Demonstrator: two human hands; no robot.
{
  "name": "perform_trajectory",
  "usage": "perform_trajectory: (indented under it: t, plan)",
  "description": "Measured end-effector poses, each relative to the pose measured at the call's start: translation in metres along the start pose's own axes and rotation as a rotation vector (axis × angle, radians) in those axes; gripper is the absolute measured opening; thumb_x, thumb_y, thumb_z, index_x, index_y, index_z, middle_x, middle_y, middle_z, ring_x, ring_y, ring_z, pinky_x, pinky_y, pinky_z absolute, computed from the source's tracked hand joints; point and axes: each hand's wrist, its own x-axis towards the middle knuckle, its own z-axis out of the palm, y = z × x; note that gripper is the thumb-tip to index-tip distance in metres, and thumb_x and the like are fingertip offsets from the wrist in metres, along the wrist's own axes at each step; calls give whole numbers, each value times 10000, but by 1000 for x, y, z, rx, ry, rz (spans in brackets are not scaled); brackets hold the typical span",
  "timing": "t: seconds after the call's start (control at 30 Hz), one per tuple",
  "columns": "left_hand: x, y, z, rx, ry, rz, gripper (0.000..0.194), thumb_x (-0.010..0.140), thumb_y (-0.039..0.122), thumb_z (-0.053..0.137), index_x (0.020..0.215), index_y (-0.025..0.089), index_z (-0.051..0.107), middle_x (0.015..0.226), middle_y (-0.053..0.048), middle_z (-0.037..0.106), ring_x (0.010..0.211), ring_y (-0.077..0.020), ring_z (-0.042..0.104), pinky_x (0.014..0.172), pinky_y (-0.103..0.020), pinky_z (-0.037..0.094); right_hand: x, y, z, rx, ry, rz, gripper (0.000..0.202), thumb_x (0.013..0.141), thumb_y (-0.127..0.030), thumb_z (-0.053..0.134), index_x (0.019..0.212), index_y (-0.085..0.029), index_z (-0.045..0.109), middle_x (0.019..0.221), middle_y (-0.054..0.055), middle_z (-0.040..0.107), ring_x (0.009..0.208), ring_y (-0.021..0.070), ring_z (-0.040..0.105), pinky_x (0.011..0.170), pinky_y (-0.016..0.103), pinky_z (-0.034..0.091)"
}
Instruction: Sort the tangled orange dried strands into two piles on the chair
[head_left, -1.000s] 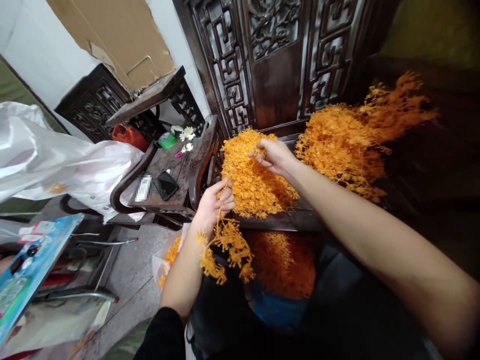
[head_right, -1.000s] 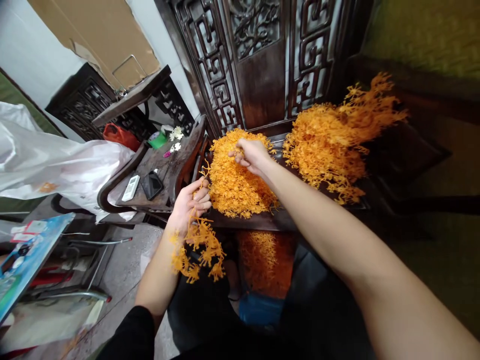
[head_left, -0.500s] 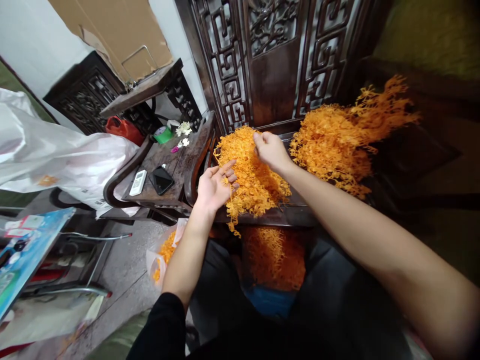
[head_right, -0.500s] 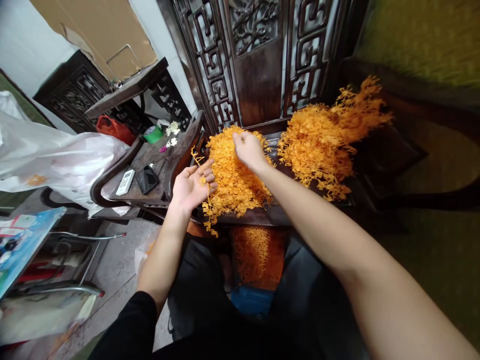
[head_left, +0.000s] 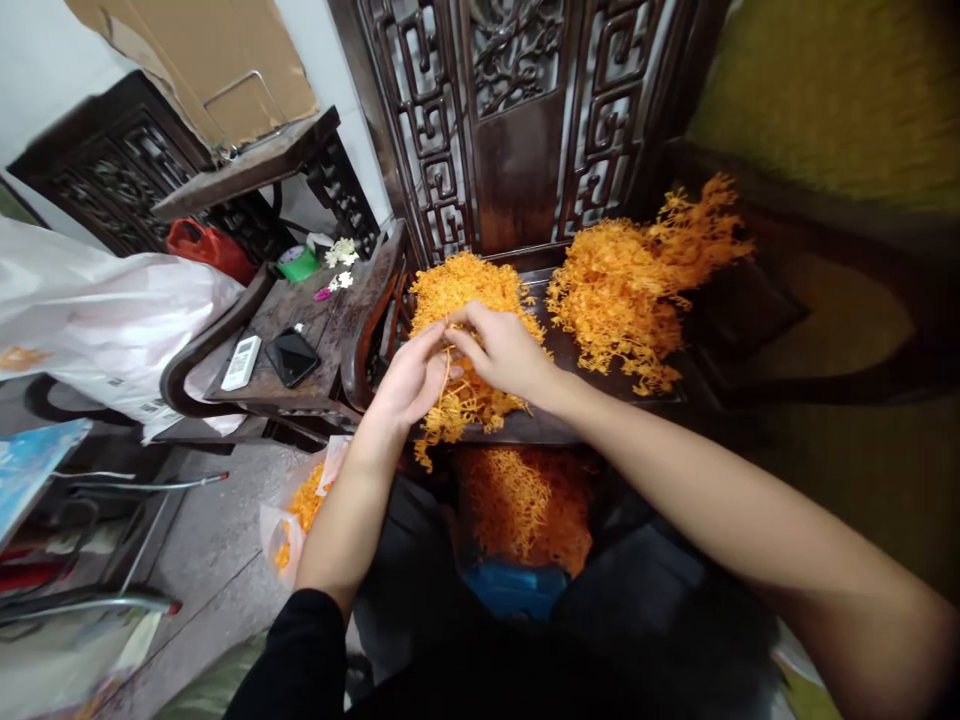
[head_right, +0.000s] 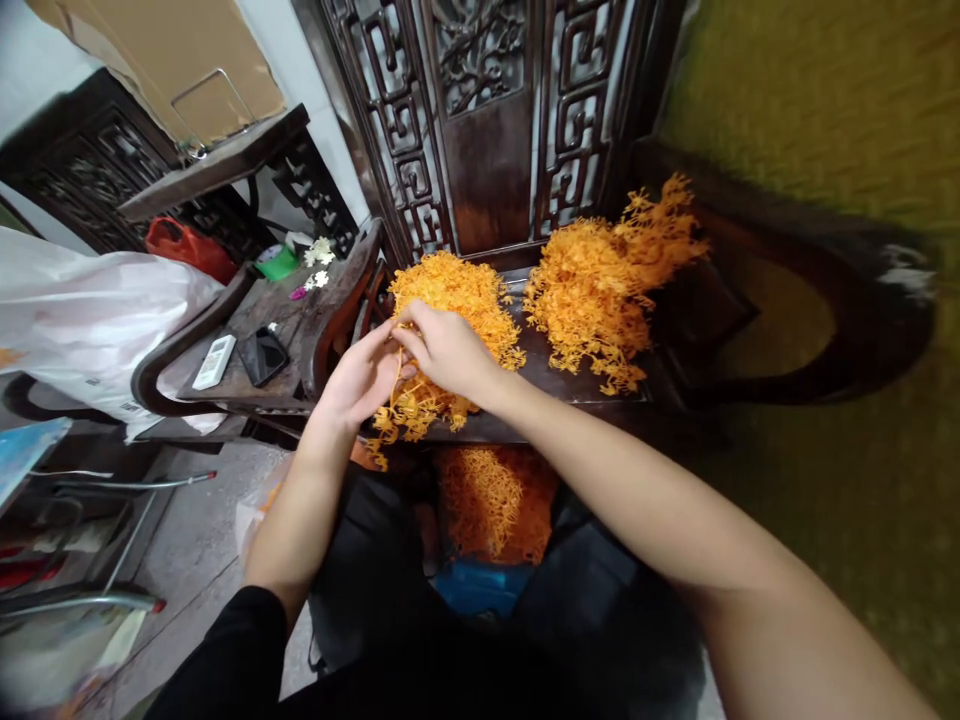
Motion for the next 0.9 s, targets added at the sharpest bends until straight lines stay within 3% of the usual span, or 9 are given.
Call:
perform_trajectory:
  t: [0.1,0.23,0.33,0.4,0.43,0.53,0.63,0.8,0.9]
  plan:
    - [-7,3,-2,120,-20,2,248,818,228,817,1000,126,681,780,-13,643,559,-46,510,460,-146,333,-3,-4,-4,183,84,-4,242,1015,-376,499,951,-177,620,895,62,711,803,181,635,763,331,463]
    - [-14,8,1,185,-15,15,230,792,143,801,991,94,697,613,3,612,418,0,328,415,-125,222,-5,-9,-3,269,264,73,312,1010,-423,502,797,-204,562,705,17,572,670,157,524,672,329,411]
    - [-17,13,2,137,50,34,155,824,78,701,978,95,706,578,2,599,396,2,283,407,-126,191,7,5,-11,474,451,262,359,1021,-511,472,807,-227,518,694,3,521,610,137,500,571,292,384]
    - [-17,18,0,79,108,76,139,857,49,623,962,98,702,559,10,573,394,-5,267,402,-131,180,17,22,-24,674,584,447,377,1015,-559,466,822,-235,485,739,6,553,563,113,510,483,252,334]
    - [-17,21,-2,41,127,108,152,877,43,587,965,99,697,559,14,559,400,-11,274,402,-133,183,21,29,-31,746,582,499,373,987,-560,529,822,-229,489,795,21,601,580,105,549,459,235,318]
    - [-13,24,-7,-101,131,162,168,932,51,527,984,111,675,600,28,516,435,-25,332,409,-143,219,20,38,-42,869,386,547,256,878,-398,720,867,-189,572,957,84,701,659,110,632,436,214,324]
    - [-7,23,-6,-233,89,111,169,986,73,486,959,119,646,635,42,455,447,-25,350,411,-153,244,8,24,-33,807,172,457,189,887,-315,682,1008,-169,680,892,57,715,572,91,545,436,226,310]
    - [-4,22,-2,-331,26,104,241,1048,115,411,917,133,612,629,51,385,449,-30,336,412,-155,258,-4,1,-19,351,-169,172,357,932,-503,632,1037,-196,781,978,66,775,836,180,661,739,322,508]
    - [-4,25,-2,-346,35,133,247,1045,98,405,893,143,595,633,48,383,451,-28,336,414,-155,261,-4,7,-29,143,-399,166,426,858,-586,698,960,-185,799,847,53,760,729,173,618,701,322,461]
